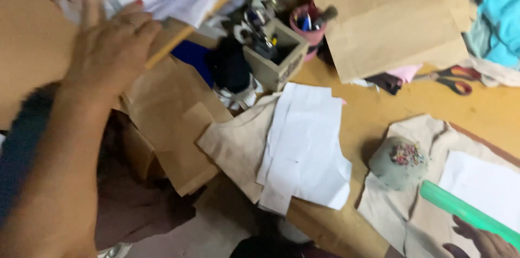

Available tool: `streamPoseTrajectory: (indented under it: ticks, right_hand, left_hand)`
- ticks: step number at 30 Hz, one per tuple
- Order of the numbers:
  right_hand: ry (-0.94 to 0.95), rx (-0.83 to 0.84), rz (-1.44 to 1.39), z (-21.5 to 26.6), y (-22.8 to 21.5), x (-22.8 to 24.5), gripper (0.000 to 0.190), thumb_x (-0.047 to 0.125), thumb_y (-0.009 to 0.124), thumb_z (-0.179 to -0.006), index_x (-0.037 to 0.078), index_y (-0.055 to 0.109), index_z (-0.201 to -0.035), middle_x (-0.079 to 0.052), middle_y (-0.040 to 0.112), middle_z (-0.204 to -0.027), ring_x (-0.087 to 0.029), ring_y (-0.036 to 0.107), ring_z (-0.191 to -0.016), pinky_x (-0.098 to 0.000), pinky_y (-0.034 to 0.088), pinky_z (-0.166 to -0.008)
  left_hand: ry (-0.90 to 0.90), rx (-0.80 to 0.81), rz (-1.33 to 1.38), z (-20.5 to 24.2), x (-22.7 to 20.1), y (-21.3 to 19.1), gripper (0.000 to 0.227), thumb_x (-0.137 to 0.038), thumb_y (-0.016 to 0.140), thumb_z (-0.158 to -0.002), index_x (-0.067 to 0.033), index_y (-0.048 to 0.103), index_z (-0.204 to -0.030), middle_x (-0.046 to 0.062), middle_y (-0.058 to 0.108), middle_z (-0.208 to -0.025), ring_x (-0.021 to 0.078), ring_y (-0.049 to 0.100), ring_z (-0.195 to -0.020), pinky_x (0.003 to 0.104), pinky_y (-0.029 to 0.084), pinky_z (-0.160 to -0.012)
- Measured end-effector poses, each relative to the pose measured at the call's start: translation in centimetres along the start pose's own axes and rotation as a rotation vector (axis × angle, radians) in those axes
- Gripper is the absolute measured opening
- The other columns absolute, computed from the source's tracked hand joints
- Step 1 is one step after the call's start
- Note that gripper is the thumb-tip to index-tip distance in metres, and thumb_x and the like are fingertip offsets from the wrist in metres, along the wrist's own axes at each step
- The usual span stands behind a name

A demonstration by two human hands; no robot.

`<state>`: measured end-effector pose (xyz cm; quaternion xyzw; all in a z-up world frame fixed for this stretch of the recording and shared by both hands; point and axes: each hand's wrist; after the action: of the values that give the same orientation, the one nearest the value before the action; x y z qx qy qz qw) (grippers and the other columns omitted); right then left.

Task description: The person places white paper pattern pieces onto a beige fabric laid out on a wooden table. They use pins from a pincushion to secure the patterns to the fabric, adjusting the placement of the paper and fabric as needed.

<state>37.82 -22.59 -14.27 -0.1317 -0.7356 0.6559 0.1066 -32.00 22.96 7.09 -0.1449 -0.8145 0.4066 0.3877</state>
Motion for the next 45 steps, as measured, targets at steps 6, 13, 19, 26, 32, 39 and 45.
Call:
streamPoseTrajectory:
  ticks: [6, 13, 19, 26, 32, 39, 45]
  right_hand:
    - [-0.003, 0.222, -0.327, 1.1, -4.1, 11.7, 0.044, 0.037, 0.079, -0.076, 0.032, 0.076, -0.12, 0.013, 0.08, -0.109, -0.006, 0.079, -0.095, -0.0252, 0.062, -0.083]
    - [0.162, 0.353, -0.856, -10.1, -4.0, 26.6, 0.064, 0.023, 0.072, -0.085, 0.011, 0.053, -0.146, -0.005, 0.072, -0.119, -0.014, 0.069, -0.108, -0.0323, 0.058, -0.095]
    - [0.569, 0.471, -1.234, -16.4, -3.5, 34.0, 0.07, 0.015, 0.074, -0.083, 0.001, 0.045, -0.144, -0.014, 0.062, -0.137, -0.026, 0.07, -0.103, -0.0352, 0.06, -0.083]
    - [0.456, 0.506, -1.287, -15.6, -3.7, 34.1, 0.049, 0.012, 0.073, -0.085, 0.005, 0.063, -0.133, -0.007, 0.063, -0.091, -0.015, 0.059, -0.078, -0.0262, 0.047, -0.065]
    - [0.305, 0.394, -1.575, -13.5, -1.0, 33.2, 0.052, 0.013, 0.077, -0.082, 0.001, 0.06, -0.129, -0.013, 0.075, -0.105, -0.017, 0.069, -0.085, -0.0277, 0.057, -0.072]
    - [0.334, 0.303, -1.46, -11.7, 2.8, 30.2, 0.064, 0.011, 0.072, -0.087, 0.0, 0.045, -0.143, -0.017, 0.068, -0.103, -0.023, 0.068, -0.082, -0.0288, 0.056, -0.065]
    - [0.339, 0.221, -1.395, -10.9, 4.7, 29.3, 0.074, 0.01, 0.068, -0.091, -0.001, 0.033, -0.155, -0.021, 0.062, -0.101, -0.029, 0.066, -0.079, -0.0298, 0.055, -0.059]
  left_hand:
    - [-0.082, -0.328, 0.343, 2.2, -12.2, -1.1, 0.012, 0.003, 0.079, -0.106, -0.0088, 0.076, -0.106, 0.003, 0.074, -0.099, 0.0244, 0.074, -0.097, 0.051, 0.044, -0.111]
    - [-0.36, 0.059, 0.582, 2.6, -23.6, 7.4, 0.041, -0.031, 0.071, -0.095, -0.0078, 0.06, -0.126, 0.009, 0.064, -0.128, 0.0284, 0.059, -0.122, 0.046, 0.048, -0.094]
    - [-0.503, 0.361, 0.542, -1.7, -26.2, 11.2, 0.076, -0.072, 0.08, -0.074, -0.0133, 0.064, -0.12, 0.01, 0.076, -0.097, 0.032, 0.064, -0.106, 0.048, 0.036, -0.099]
    - [-0.404, 0.054, 0.746, -4.0, -31.4, 2.7, 0.018, -0.01, 0.069, -0.091, -0.014, 0.065, -0.108, 0.007, 0.071, -0.08, 0.0307, 0.062, -0.073, 0.047, 0.04, -0.077]
    - [0.003, -0.503, 1.003, -2.3, -43.1, -3.6, 0.015, 0.003, 0.05, -0.102, 0.0021, 0.063, -0.094, 0.02, 0.06, -0.085, 0.0316, 0.056, -0.07, 0.05, 0.051, -0.079]
    - [0.047, -0.484, 0.888, -2.4, -39.8, -3.9, 0.014, 0.003, 0.05, -0.097, 0.002, 0.064, -0.094, 0.02, 0.062, -0.092, 0.023, 0.052, -0.062, 0.035, 0.039, -0.055]
    - [-0.075, -0.426, 0.687, -3.0, -31.3, -0.4, 0.017, -0.009, 0.066, -0.095, -0.009, 0.075, -0.11, 0.01, 0.066, -0.104, 0.0221, 0.054, -0.058, 0.035, 0.041, -0.045]
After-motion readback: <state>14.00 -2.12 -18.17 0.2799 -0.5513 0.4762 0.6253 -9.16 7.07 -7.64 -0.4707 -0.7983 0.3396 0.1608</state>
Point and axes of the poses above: each hand's wrist, its own z-axis away from the middle knuckle, its own y-axis out of the palm, x = y × z
